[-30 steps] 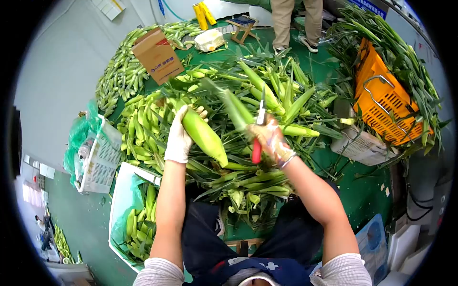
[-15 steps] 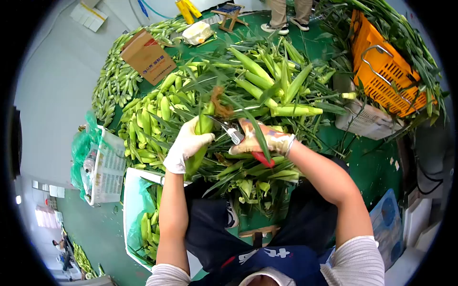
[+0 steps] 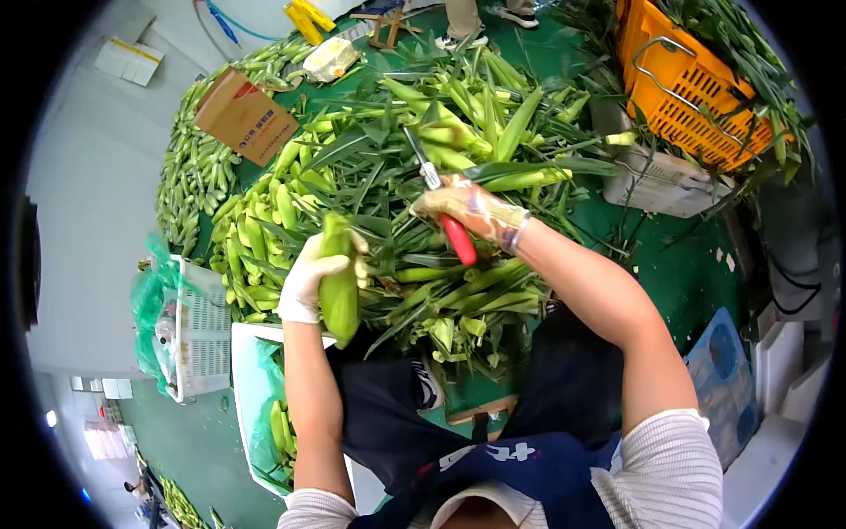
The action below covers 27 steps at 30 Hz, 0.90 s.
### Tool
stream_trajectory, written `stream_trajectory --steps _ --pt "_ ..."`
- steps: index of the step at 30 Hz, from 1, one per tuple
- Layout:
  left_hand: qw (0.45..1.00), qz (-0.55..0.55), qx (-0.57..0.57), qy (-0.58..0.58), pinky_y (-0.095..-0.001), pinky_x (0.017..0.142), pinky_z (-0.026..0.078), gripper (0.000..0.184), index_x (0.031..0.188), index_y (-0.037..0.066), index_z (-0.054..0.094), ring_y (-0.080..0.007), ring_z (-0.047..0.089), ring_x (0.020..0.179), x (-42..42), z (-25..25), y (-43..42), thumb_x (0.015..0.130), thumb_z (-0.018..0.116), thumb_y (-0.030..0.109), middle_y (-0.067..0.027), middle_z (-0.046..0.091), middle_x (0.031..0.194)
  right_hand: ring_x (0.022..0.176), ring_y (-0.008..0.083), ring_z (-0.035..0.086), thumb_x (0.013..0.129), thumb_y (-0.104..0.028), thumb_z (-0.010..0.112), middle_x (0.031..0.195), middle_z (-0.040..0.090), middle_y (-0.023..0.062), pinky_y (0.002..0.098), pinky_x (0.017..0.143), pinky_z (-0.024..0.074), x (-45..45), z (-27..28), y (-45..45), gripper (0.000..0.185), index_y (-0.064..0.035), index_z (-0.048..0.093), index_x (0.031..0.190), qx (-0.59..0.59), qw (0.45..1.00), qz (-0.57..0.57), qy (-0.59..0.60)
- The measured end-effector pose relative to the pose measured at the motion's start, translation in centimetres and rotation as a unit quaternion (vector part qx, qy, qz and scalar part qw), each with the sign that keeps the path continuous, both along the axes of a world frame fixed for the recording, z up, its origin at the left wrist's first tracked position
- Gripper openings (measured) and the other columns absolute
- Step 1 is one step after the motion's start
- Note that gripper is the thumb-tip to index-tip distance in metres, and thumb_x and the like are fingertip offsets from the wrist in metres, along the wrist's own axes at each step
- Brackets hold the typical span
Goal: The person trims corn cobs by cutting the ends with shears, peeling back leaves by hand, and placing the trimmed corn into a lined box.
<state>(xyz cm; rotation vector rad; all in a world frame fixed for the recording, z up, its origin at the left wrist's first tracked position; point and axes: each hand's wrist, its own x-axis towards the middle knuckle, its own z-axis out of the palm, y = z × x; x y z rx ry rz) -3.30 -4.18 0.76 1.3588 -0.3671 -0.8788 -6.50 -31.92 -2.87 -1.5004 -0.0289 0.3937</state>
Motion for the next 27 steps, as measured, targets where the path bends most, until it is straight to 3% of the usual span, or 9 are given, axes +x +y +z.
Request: stream_trajectory --steps 4,7,12,15,18,20,22,23,27 --pt "0.976 0.135 -0.17 -0.01 -0.0354 0.063 0.055 0.052 0.101 -0.001 0.053 -0.0207 0.061 0.069 0.0 -1.4 -0.7 0.069 0.077 0.033 -0.0108 0.059 0.087 0.076 0.0181 0.058 0.073 -0.036 0.074 0.085 0.059 0.0098 0.0312 0.071 0.0491 -0.7 -0.5 3.5 0.052 -0.0043 0.045 0.102 0.014 0.992 -0.03 -0.121" --pt "0.972 0.107 -0.206 0.028 -0.0384 0.07 0.054 0.051 0.103 0.0 0.053 -0.0237 0.061 0.077 -0.5 -1.1 -2.8 0.07 0.075 0.032 -0.0108 0.058 0.089 0.084 0.0335 0.06 0.068 -0.042 0.076 0.089 0.06 0.0196 0.0392 0.076 0.0476 -1.3 2.7 4.1 0.072 -0.0006 0.038 0.112 -0.22 0.955 -0.023 -0.197" --pt "0.986 0.06 -0.158 -0.006 -0.0373 0.08 0.051 0.061 0.105 -0.001 0.056 -0.0238 0.061 0.086 -0.4 -1.7 -3.4 0.068 0.072 0.045 -0.0121 0.061 0.094 0.077 0.0253 0.06 0.072 -0.024 0.074 0.083 0.06 0.0139 0.035 0.071 0.0487 -0.1 3.1 4.6 0.048 -0.0004 0.047 0.103 -0.217 0.95 -0.077 -0.213" --pt "0.987 0.102 -0.118 -0.031 -0.0395 0.082 0.051 0.058 0.103 0.002 0.059 -0.0255 0.061 0.089 -0.1 -2.1 -2.8 0.07 0.071 0.047 -0.0114 0.061 0.093 0.078 0.0151 0.06 0.079 -0.001 0.065 0.086 0.062 0.0045 0.0302 0.071 0.0499 1.1 2.2 4.4 0.024 -0.0061 0.048 0.096 0.067 0.963 -0.231 -0.124" --pt "0.942 0.273 -0.195 0.025 -0.0413 0.084 0.049 0.047 0.102 0.006 0.055 -0.0276 0.06 0.089 1.0 -3.2 -0.7 0.078 0.065 0.045 -0.0122 0.059 0.094 0.077 0.0172 0.061 0.08 -0.006 0.067 0.091 0.061 0.0074 0.0304 0.069 0.052 2.2 3.4 1.2 0.029 -0.0077 0.047 0.101 0.192 0.901 -0.365 -0.137" --pt "0.925 0.295 -0.24 0.01 -0.0429 0.084 0.049 0.045 0.106 0.008 0.053 -0.0295 0.058 0.09 1.9 -3.7 1.4 0.081 0.063 0.044 -0.0137 0.059 0.093 0.081 0.0196 0.061 0.078 -0.014 0.07 0.094 0.061 0.0086 0.0323 0.071 0.0519 3.7 2.6 -3.3 0.039 -0.0067 0.045 0.109 0.038 0.964 -0.246 -0.091" --pt "0.898 0.294 -0.314 0.094 -0.0427 0.078 0.049 0.038 0.101 0.009 0.055 -0.027 0.057 0.082 2.4 -3.1 1.0 0.084 0.054 0.042 -0.0124 0.059 0.091 0.084 0.0223 0.06 0.074 -0.025 0.073 0.097 0.06 0.0109 0.0332 0.074 0.051 3.4 2.0 -0.7 0.054 -0.005 0.043 0.115 -0.122 0.943 -0.233 -0.202" --pt "0.896 0.293 -0.313 0.118 -0.0429 0.076 0.05 0.037 0.102 0.009 0.055 -0.0265 0.058 0.08 2.6 -2.9 0.8 0.084 0.053 0.043 -0.0116 0.058 0.091 0.088 0.0261 0.06 0.069 -0.034 0.075 0.099 0.06 0.0142 0.0359 0.078 0.0498 1.8 2.8 0.4 0.065 -0.001 0.042 0.115 -0.249 0.946 -0.181 -0.104" --pt "0.9 0.318 -0.274 0.115 -0.0423 0.066 0.053 0.041 0.105 0.011 0.055 -0.024 0.061 0.073 2.2 -2.3 0.7 0.086 0.054 0.047 -0.0094 0.058 0.09 0.084 0.0315 0.06 0.067 -0.039 0.075 0.088 0.059 0.02 0.0381 0.076 0.0479 -3.1 2.5 4.8 0.069 0.001 0.04 0.11 -0.291 0.945 0.068 -0.132"
